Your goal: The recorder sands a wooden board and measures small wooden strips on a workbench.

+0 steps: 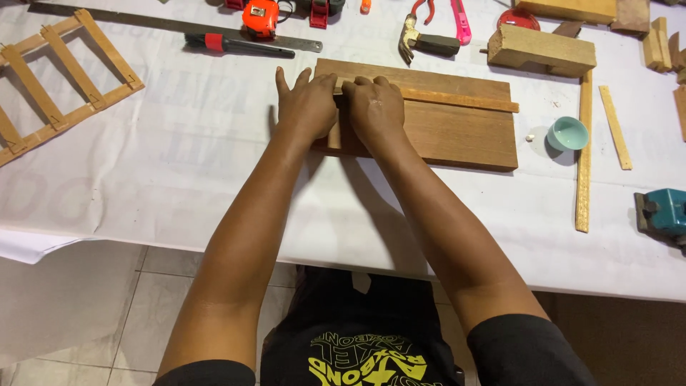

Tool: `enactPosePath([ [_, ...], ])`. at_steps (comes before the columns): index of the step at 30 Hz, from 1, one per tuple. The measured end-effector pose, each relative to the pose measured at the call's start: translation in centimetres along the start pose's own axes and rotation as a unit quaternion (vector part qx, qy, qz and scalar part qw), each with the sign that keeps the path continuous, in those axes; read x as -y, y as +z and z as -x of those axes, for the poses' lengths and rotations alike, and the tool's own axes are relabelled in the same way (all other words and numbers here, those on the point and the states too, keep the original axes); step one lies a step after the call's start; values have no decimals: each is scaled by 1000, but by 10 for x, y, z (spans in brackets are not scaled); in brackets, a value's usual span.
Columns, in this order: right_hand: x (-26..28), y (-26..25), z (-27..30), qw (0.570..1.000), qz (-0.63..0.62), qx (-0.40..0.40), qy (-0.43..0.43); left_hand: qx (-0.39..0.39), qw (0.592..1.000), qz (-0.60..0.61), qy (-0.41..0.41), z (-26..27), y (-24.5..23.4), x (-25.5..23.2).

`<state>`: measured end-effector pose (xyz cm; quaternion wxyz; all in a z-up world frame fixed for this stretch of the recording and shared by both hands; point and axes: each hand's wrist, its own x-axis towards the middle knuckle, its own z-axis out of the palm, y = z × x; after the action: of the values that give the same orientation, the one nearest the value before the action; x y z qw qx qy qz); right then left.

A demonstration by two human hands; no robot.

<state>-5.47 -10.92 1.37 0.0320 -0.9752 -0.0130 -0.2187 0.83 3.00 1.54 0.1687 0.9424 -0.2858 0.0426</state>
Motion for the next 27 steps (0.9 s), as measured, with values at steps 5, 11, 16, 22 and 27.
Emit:
enactPosePath([
  [5,-15,-8,32,997,-3,-74,-22,-92,995,-3,44,10,15,-20],
  [11,-32,-30,80,999,-9,-38,-8,3,997,39,60,32,10,-64],
  [16,-53,-42,83,998,-42,-31,-27,42,998,16,47,30,-1,-79],
  [22,-97,-45,55,998,-63,-21,23,-94,989,22,113,-6,19,-68],
  [27,-138,-27,39,999,-22,-19,32,-80,984,-98,124,-39,31,-59],
])
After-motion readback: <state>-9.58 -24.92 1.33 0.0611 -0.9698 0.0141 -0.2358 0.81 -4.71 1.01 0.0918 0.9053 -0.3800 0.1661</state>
